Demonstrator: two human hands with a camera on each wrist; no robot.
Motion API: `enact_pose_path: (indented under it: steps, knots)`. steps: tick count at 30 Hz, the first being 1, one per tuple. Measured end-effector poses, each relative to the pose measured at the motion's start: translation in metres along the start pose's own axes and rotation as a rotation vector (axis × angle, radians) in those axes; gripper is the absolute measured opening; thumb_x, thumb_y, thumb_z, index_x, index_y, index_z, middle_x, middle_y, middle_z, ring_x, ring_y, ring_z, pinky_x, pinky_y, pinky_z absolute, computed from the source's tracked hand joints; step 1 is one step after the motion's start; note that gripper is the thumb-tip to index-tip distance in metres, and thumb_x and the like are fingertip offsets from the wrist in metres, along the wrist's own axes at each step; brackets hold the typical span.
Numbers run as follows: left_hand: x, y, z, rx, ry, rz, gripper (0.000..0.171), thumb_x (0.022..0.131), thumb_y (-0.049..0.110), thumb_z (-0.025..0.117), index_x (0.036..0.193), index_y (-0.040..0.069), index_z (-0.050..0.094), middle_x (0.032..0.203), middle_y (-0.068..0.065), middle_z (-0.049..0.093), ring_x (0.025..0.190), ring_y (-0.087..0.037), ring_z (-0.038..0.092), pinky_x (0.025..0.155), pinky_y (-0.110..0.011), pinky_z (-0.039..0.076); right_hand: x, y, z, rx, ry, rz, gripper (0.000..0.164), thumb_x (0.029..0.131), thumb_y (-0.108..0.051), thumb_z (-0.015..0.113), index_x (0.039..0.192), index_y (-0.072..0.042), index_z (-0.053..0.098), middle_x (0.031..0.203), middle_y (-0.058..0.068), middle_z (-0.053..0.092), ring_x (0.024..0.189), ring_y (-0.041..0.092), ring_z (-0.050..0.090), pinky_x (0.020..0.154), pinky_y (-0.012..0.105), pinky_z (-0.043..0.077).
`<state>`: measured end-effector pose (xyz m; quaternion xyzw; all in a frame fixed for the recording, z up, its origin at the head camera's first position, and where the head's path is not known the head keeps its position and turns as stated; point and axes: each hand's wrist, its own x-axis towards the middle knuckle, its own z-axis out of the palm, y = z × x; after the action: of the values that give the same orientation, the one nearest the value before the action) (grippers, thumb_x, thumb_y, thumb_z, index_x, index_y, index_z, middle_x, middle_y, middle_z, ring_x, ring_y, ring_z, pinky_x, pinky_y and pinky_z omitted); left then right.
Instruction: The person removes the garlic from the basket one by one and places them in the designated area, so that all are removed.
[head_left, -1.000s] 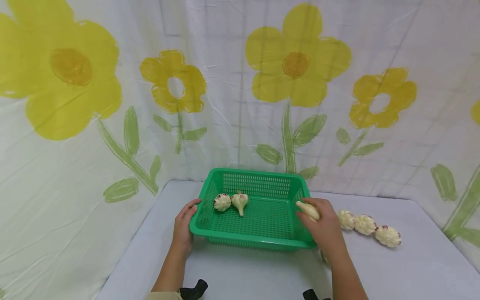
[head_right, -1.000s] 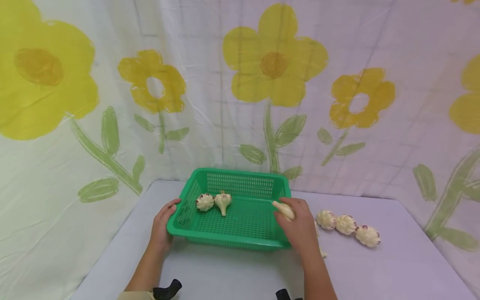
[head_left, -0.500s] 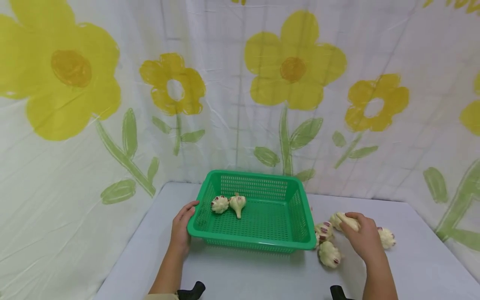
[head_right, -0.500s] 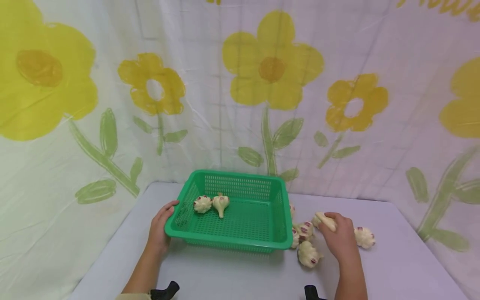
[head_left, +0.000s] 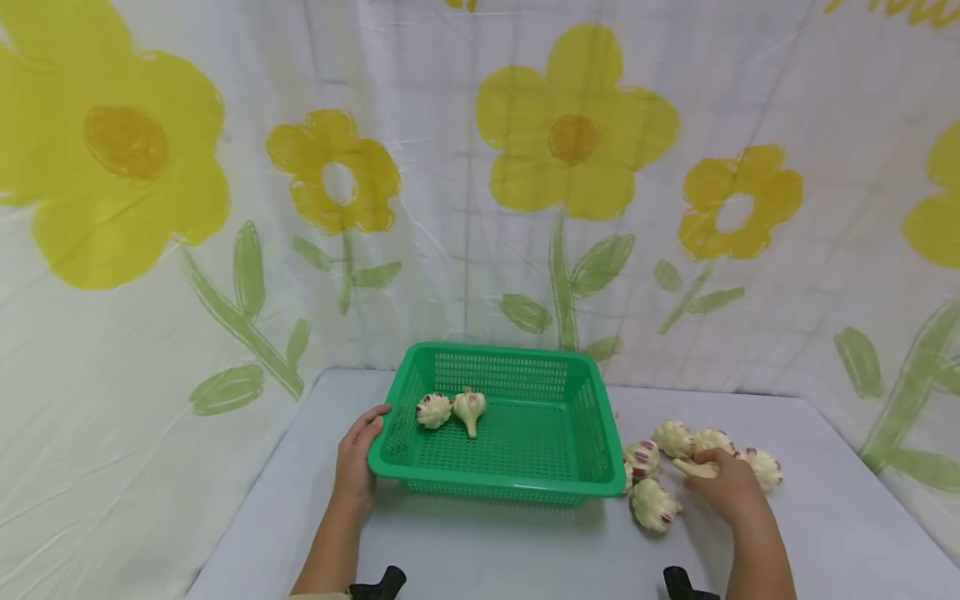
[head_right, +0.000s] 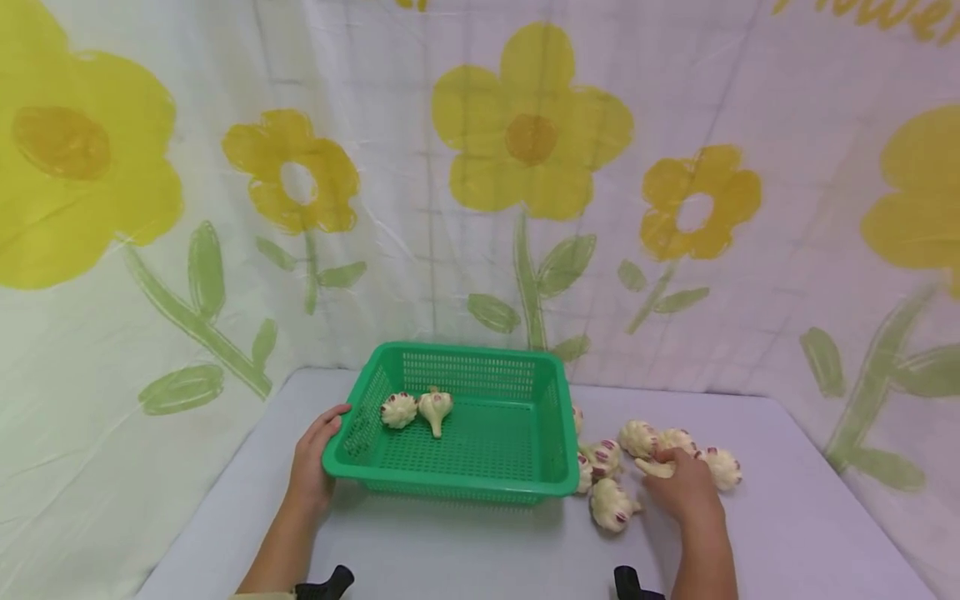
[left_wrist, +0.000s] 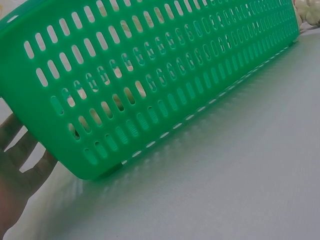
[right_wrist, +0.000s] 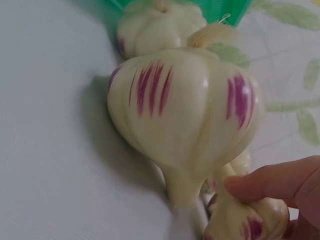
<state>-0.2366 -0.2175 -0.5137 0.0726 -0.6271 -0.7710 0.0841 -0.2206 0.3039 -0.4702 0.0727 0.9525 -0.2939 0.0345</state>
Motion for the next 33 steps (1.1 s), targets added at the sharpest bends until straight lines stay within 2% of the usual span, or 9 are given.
enact_pose_path:
  steps: [5,13,33]
  knots:
    - [0.001,0.0,-0.001,-0.003,0.006,0.0,0.043,0.103,0.035,0.049,0.135,0.007,0.056,0.139,0.003,0.05,0.125,-0.011,0.045,0.092,-0.018,0.045,0.0,0.0,0.001,-0.011,0.007,0.006,0.055,0.085,-0.022,0.07,0.126,0.009,0.052,0.131,0.045,0.042,0.119,0.059,0.042,0.094,0.063,0.04]
    - [0.0,0.002,-0.001,-0.02,0.0,-0.023,0.044,0.104,0.034,0.048,0.138,0.006,0.053,0.141,0.002,0.048,0.127,-0.011,0.043,0.094,-0.017,0.044,0.002,0.004,-0.003,0.012,-0.03,0.044,0.068,0.088,-0.035,0.069,0.134,0.009,0.045,0.136,0.046,0.036,0.122,0.061,0.038,0.092,0.065,0.04]
    - [-0.001,0.002,-0.001,-0.028,0.006,-0.015,0.044,0.104,0.033,0.049,0.137,0.005,0.053,0.139,0.002,0.049,0.125,-0.012,0.045,0.093,-0.019,0.044,-0.003,-0.01,-0.013,0.011,-0.047,0.042,0.07,0.094,-0.045,0.06,0.137,0.007,0.041,0.138,0.044,0.036,0.12,0.06,0.042,0.088,0.062,0.044]
